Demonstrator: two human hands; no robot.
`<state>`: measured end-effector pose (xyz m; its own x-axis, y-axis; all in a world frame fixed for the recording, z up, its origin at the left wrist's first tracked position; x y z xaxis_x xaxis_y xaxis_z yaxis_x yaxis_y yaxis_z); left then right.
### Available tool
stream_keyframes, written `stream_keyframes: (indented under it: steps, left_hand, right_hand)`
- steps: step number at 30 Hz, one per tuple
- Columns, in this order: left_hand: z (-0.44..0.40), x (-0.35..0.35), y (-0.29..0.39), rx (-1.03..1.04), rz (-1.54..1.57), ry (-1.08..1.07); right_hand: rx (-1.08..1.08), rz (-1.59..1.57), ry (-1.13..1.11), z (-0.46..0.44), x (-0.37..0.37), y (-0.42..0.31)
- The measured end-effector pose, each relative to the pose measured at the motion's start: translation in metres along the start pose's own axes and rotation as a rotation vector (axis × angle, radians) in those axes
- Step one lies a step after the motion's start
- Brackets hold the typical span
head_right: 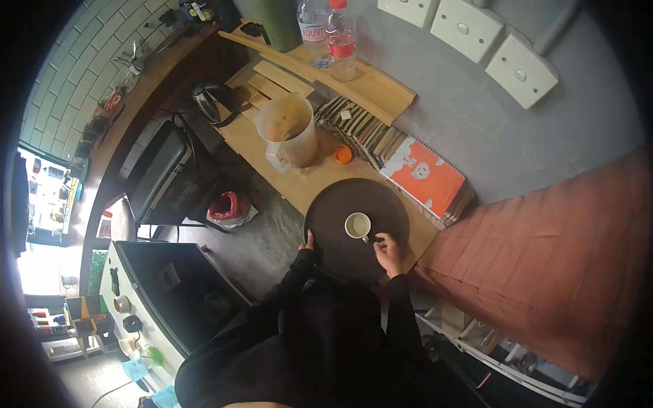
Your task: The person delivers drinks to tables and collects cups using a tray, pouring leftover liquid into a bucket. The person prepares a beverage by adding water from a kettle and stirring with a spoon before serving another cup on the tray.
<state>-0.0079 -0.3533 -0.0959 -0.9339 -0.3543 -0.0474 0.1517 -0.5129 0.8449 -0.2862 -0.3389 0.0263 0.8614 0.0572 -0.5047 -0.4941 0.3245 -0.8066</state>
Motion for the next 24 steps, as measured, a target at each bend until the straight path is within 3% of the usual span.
stream_keyframes:
  steps: [1,4,6,10,12,16,21,24]
  left_hand:
    - [-0.008,0.002,-0.007,-0.005,0.008,-0.005]
    - [-0.032,0.0,-0.042,-0.092,0.063,-0.049]
    - [-0.045,-0.002,-0.053,-0.326,0.039,0.033]
    - [0.008,-0.013,0.008,-0.17,0.097,0.108]
    - [0.016,-0.037,0.002,-0.198,0.114,-0.188]
    - [0.04,-0.099,-0.007,-0.165,0.394,-0.139]
    - [0.12,-0.19,0.002,-0.088,0.599,0.187]
    - [0.179,-0.239,-0.005,-0.01,0.753,0.322]
  right_hand:
    - [0.051,-0.139,-0.138,0.002,0.001,-0.013]
    - [0.106,-0.198,-0.235,0.002,0.013,-0.022]
    - [0.157,-0.246,-0.295,-0.007,0.018,-0.022]
    - [0.226,-0.386,-0.375,-0.019,0.024,-0.01]
    - [0.265,-0.514,-0.429,-0.028,0.027,-0.01]
    - [0.409,-0.568,-0.324,-0.029,0.043,-0.049]
    - [0.265,-0.442,-0.395,-0.022,0.111,-0.121]
    - [0.13,-0.352,-0.611,0.006,0.178,-0.175]
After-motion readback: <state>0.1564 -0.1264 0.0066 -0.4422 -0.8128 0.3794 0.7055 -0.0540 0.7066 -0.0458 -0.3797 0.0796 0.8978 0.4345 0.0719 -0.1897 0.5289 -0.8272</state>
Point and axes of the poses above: each hand's wrist, its own z-axis away from the middle knuckle, its own x-axis out of the palm, y = z × x, the point moved 1 cm from there along -z, towards the middle knuckle, and after that the axes turned 11 degrees about z, right-handed, at the moved point
